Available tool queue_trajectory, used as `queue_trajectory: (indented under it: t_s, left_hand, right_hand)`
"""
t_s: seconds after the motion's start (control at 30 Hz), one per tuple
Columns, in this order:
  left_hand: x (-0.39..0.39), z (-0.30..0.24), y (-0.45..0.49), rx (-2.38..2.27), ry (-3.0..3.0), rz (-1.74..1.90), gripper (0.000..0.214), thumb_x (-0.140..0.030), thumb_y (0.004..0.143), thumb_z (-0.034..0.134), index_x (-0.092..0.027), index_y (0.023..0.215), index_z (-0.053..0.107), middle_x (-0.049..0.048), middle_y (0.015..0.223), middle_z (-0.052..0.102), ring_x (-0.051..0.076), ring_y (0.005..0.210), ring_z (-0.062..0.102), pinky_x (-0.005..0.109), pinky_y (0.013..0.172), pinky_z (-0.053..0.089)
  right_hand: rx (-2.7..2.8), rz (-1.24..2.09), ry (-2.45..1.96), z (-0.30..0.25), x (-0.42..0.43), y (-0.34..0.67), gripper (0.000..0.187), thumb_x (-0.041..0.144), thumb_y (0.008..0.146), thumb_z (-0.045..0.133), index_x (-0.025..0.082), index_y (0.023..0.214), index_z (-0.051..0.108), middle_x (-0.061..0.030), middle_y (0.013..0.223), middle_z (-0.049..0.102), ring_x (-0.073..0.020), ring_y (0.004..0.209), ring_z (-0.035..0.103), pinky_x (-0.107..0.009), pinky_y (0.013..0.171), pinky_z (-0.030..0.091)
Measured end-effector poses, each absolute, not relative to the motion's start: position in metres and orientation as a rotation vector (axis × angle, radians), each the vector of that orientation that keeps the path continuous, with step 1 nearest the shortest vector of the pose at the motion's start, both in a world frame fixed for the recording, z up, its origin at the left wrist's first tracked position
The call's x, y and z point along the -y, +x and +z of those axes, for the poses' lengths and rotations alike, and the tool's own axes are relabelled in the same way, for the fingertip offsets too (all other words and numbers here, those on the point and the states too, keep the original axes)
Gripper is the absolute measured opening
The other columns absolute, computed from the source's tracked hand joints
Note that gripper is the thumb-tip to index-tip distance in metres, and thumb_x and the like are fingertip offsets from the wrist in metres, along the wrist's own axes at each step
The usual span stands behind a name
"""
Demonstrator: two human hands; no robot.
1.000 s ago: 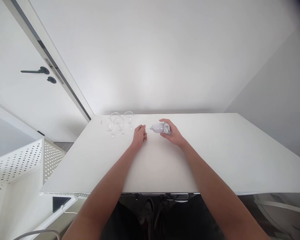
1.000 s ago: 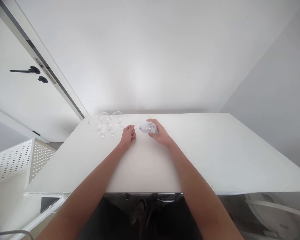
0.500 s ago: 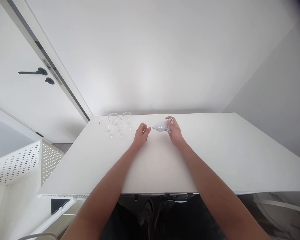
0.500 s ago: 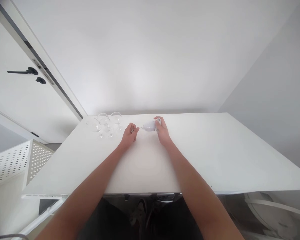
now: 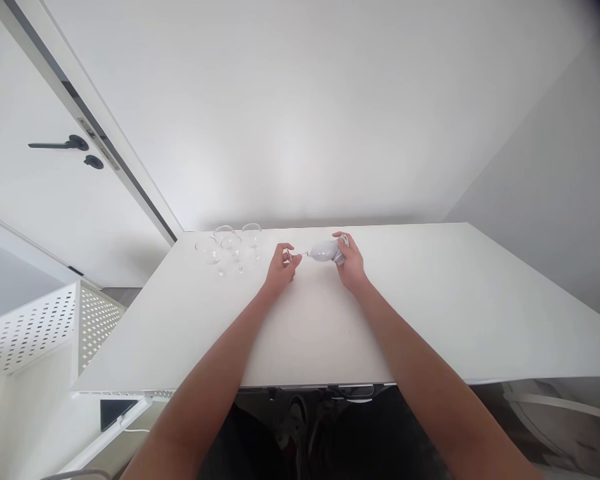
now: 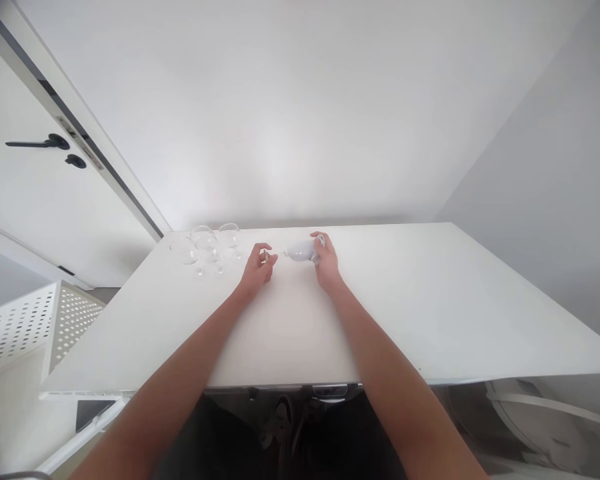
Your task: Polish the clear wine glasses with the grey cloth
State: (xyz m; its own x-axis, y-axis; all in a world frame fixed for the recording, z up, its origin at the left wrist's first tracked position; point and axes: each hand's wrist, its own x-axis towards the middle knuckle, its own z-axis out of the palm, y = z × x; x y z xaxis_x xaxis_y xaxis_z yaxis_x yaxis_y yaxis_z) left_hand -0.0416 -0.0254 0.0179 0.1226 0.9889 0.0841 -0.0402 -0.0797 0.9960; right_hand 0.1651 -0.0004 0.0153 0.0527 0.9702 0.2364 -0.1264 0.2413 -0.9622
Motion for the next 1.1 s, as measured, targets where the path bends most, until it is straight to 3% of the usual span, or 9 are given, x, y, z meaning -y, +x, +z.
queue_trajectory:
  t_s: [0.17, 0.3, 0.4, 0.5, 0.6, 0.77, 0.97, 1.1]
  left_hand:
    - [0.020, 0.010, -0.045, -1.136, 1.286, 1.155, 0.045, -0.060, 0.091, 0.056, -0.022, 0.072, 0.041, -0.0069, 0.053, 0.035, 0.006, 0.038, 0.029, 0.024, 0.041, 0.022]
    - [0.020, 0.008, -0.043, -1.104, 1.289, 1.120, 0.049, -0.066, 0.094, 0.045, -0.021, 0.077, 0.048, -0.0034, 0.057, 0.044, 0.008, 0.039, 0.037, 0.024, 0.041, 0.025]
    - [0.024, 0.012, -0.039, -1.052, 1.371, 1.184, 0.038, -0.060, 0.089, 0.061, -0.023, 0.095, 0.052, -0.0026, 0.072, 0.054, 0.007, 0.048, 0.043, 0.022, 0.044, 0.031]
    - [0.026, 0.014, -0.038, -1.086, 1.422, 1.188, 0.040, -0.055, 0.083, 0.072, -0.025, 0.096, 0.049, -0.0060, 0.071, 0.049, 0.006, 0.047, 0.038, 0.020, 0.043, 0.029]
    - [0.024, 0.013, -0.039, -1.153, 1.417, 1.140, 0.043, -0.062, 0.087, 0.062, -0.023, 0.084, 0.045, -0.0068, 0.062, 0.046, 0.005, 0.041, 0.032, 0.021, 0.042, 0.025]
    - [0.021, 0.011, -0.041, -1.230, 1.355, 1.065, 0.054, -0.072, 0.092, 0.044, -0.021, 0.074, 0.045, -0.0004, 0.059, 0.056, 0.008, 0.039, 0.039, 0.025, 0.042, 0.028]
    - [0.026, 0.015, -0.038, -1.144, 1.446, 1.179, 0.039, -0.054, 0.081, 0.072, -0.024, 0.096, 0.052, -0.0056, 0.072, 0.055, 0.005, 0.045, 0.041, 0.022, 0.045, 0.033]
    - [0.025, 0.014, -0.041, -1.153, 1.437, 1.088, 0.043, -0.061, 0.088, 0.062, -0.020, 0.079, 0.051, -0.0042, 0.060, 0.051, 0.006, 0.041, 0.041, 0.024, 0.044, 0.031]
  right_hand:
    - [1.293, 0.975, -0.891, 0.028, 0.014, 0.164, 0.038, 0.064, 0.090, 0.054, 0.031, 0.109, 0.057, -0.0030, 0.089, 0.048, -0.0202, 0.076, 0.049, -0.032, 0.067, 0.043]
    - [1.271, 0.893, -0.872, 0.032, 0.017, 0.163, 0.035, 0.061, 0.090, 0.054, 0.032, 0.109, 0.057, -0.0033, 0.089, 0.047, -0.0212, 0.077, 0.048, -0.033, 0.069, 0.043]
    - [1.180, 0.932, -0.847, 0.027, 0.011, 0.165, 0.033, 0.059, 0.089, 0.056, 0.032, 0.108, 0.056, -0.0028, 0.090, 0.047, -0.0205, 0.078, 0.048, -0.032, 0.069, 0.042]
    - [1.129, 0.971, -0.867, 0.022, 0.005, 0.166, 0.035, 0.061, 0.088, 0.057, 0.031, 0.107, 0.056, -0.0028, 0.090, 0.047, -0.0201, 0.077, 0.047, -0.032, 0.068, 0.042]
    - [1.125, 0.990, -0.862, 0.022, 0.004, 0.167, 0.036, 0.062, 0.086, 0.060, 0.031, 0.105, 0.058, -0.0024, 0.088, 0.046, -0.0191, 0.074, 0.046, -0.031, 0.064, 0.040]
    - [1.123, 0.990, -0.782, 0.025, 0.008, 0.165, 0.027, 0.054, 0.088, 0.065, 0.031, 0.103, 0.062, -0.0004, 0.082, 0.042, -0.0172, 0.070, 0.042, -0.030, 0.062, 0.035]
    - [1.069, 0.992, -0.782, 0.023, 0.005, 0.164, 0.024, 0.050, 0.087, 0.068, 0.032, 0.101, 0.063, 0.0000, 0.083, 0.045, -0.0171, 0.071, 0.043, -0.029, 0.062, 0.036]
    - [1.062, 1.011, -0.755, 0.025, 0.006, 0.165, 0.024, 0.051, 0.087, 0.067, 0.032, 0.102, 0.063, -0.0002, 0.084, 0.048, -0.0172, 0.071, 0.044, -0.030, 0.063, 0.037]
